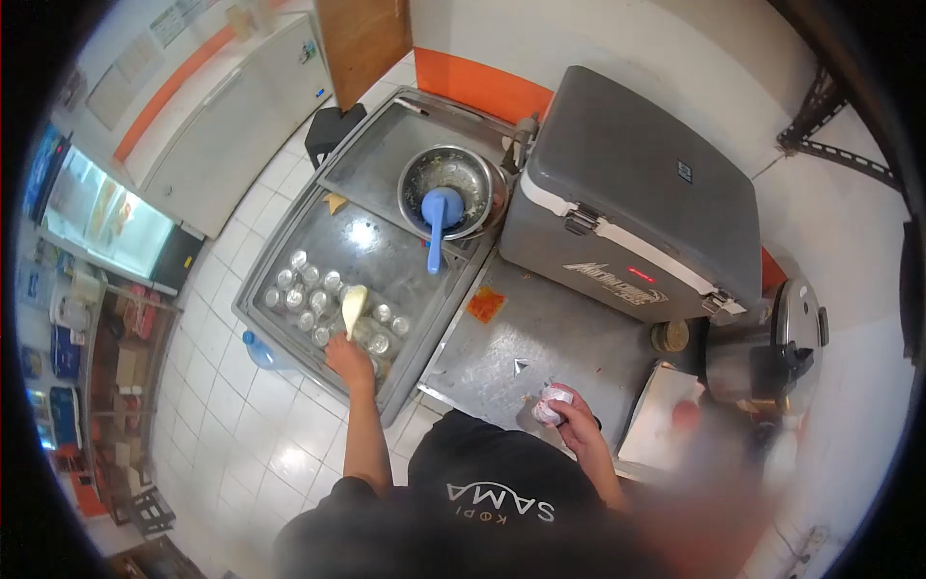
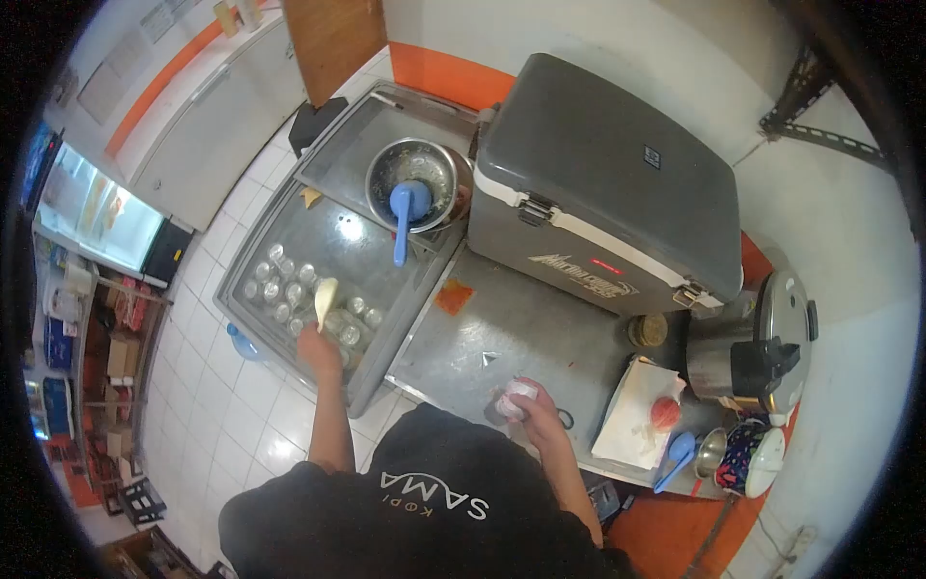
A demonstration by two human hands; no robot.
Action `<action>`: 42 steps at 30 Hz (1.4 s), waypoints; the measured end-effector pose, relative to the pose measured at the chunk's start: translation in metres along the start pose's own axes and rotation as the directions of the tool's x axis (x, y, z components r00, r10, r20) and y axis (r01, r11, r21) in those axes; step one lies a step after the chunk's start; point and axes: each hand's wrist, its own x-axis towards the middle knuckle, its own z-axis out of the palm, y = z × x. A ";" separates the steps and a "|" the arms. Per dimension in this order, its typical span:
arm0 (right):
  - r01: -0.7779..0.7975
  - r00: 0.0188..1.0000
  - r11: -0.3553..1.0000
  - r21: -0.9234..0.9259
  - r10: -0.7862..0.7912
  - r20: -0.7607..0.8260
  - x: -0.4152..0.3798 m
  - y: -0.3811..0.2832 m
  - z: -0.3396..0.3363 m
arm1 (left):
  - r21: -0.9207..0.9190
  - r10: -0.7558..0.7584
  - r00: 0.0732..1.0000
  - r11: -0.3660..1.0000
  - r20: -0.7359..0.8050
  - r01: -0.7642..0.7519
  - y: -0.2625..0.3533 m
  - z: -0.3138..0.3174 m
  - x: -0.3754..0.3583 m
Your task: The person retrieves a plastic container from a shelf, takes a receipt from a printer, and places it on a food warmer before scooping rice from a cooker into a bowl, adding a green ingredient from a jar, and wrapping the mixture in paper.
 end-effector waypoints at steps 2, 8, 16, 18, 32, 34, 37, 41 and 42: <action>0.000 1.000 1.000 0.004 0.000 0.008 0.003 0.003 0.012 | -0.213 0.088 0.982 0.969 -0.170 -0.123 0.008 0.004 0.023; 0.026 0.999 0.999 0.037 -0.024 -0.042 -0.017 -0.011 0.004 | -0.468 0.386 0.861 0.725 -0.330 -0.505 0.183 0.004 0.065; 0.133 0.966 0.971 0.198 -0.082 -0.244 -0.051 0.031 -0.021 | -0.165 0.623 0.751 0.735 -0.219 -0.658 0.283 0.065 0.079; 0.151 0.958 0.963 0.223 -0.087 -0.272 -0.063 0.044 -0.025 | -0.081 0.658 0.727 0.728 -0.197 -0.681 0.277 0.074 0.077; 0.463 0.720 0.866 0.189 -0.243 -0.650 -0.180 0.135 -0.061 | -0.284 0.760 0.400 0.289 -0.512 -0.914 0.300 -0.028 -0.110; 0.479 0.702 0.843 0.245 -0.201 -0.683 -0.206 0.164 -0.065 | -0.484 0.813 0.377 0.138 -0.443 -0.864 0.311 -0.037 -0.164; 0.498 0.642 0.811 0.307 -0.107 -0.759 -0.285 0.193 -0.051 | -0.742 0.900 0.209 -0.165 -0.383 -0.650 0.315 -0.061 -0.293; 0.659 0.461 0.667 0.347 0.006 -0.888 -0.320 0.289 -0.063 | -0.748 0.778 -0.429 -0.599 -0.458 -0.287 0.262 -0.114 -0.432; 0.694 0.404 0.631 0.347 0.059 -0.913 -0.339 0.302 -0.057 | -0.809 0.711 -0.580 -0.570 -0.398 -0.144 0.238 -0.132 -0.463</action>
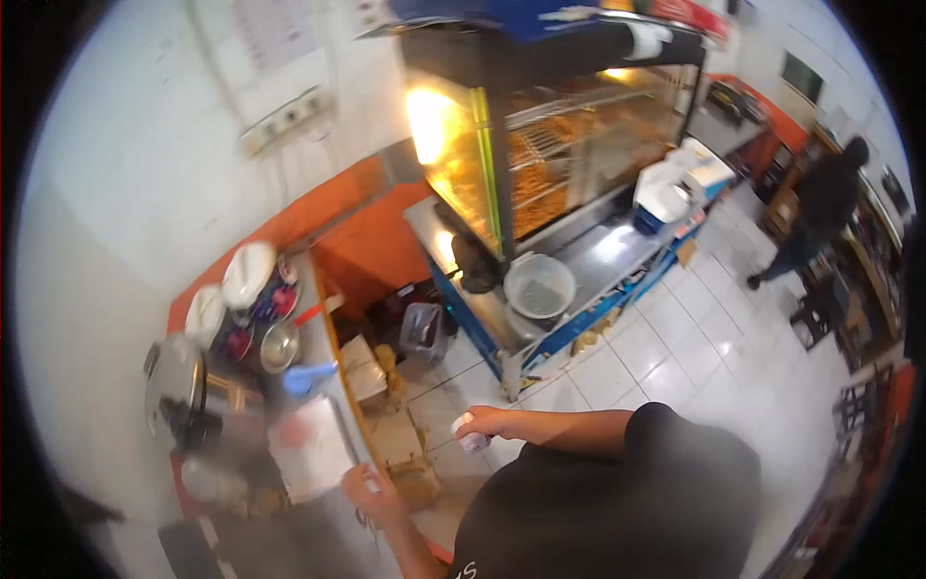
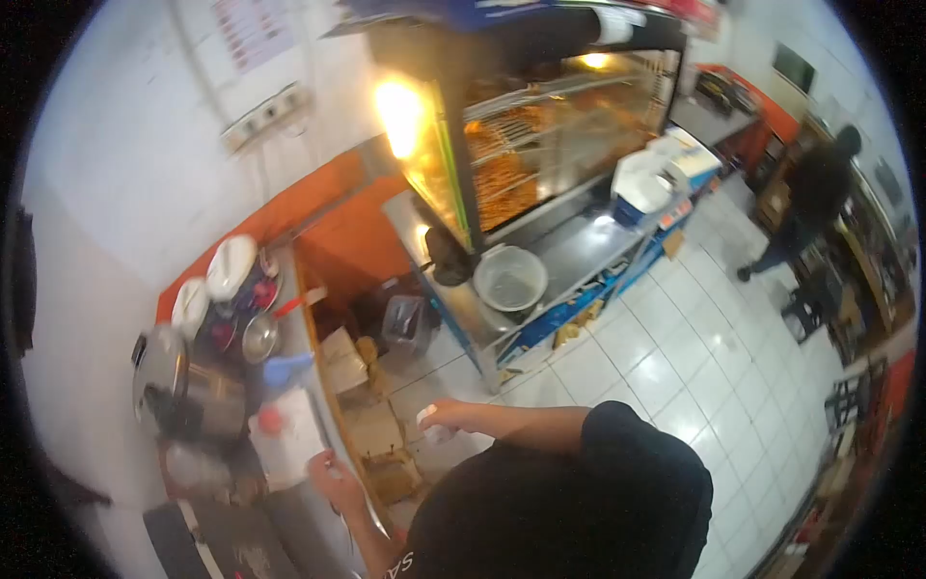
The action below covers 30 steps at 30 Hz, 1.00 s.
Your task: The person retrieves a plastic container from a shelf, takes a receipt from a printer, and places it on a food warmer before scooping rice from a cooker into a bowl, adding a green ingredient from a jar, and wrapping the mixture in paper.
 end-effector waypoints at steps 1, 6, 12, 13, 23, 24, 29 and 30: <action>0.010 0.997 0.999 0.041 -0.007 -0.073 -0.011 -0.004 -0.020 | -0.146 0.029 0.985 0.989 0.171 -0.004 0.029 0.024 0.002; 0.215 0.976 0.957 0.193 -0.201 -0.089 -0.036 0.030 -0.117 | -0.404 0.075 0.577 0.786 0.813 0.468 0.135 0.154 -0.044; 0.369 0.929 0.828 0.423 -0.348 -0.127 -0.099 0.027 -0.164 | -0.619 0.349 0.530 0.600 0.773 0.507 0.185 0.195 -0.042; 0.315 0.949 0.859 0.403 -0.299 -0.102 -0.085 0.038 -0.178 | -0.511 0.295 0.433 0.648 0.852 0.564 0.185 0.190 -0.036; 0.104 0.914 0.988 -0.116 -0.049 0.404 0.079 0.154 -0.212 | -0.357 -0.412 0.840 0.770 0.354 0.529 0.084 0.064 -0.031; 0.022 0.938 1.000 0.004 -0.022 0.346 0.060 0.130 -0.190 | -0.373 -0.575 0.753 0.654 0.319 0.658 0.080 0.017 -0.022; -0.478 0.553 0.810 -0.339 0.578 0.601 0.074 0.037 -0.148 | -0.005 -0.414 0.673 0.854 -0.614 0.521 0.076 -0.256 -0.012; -0.449 0.693 0.867 -0.216 0.490 0.528 0.048 0.028 -0.131 | -0.075 -0.449 0.539 0.812 -0.712 0.579 0.100 -0.309 -0.006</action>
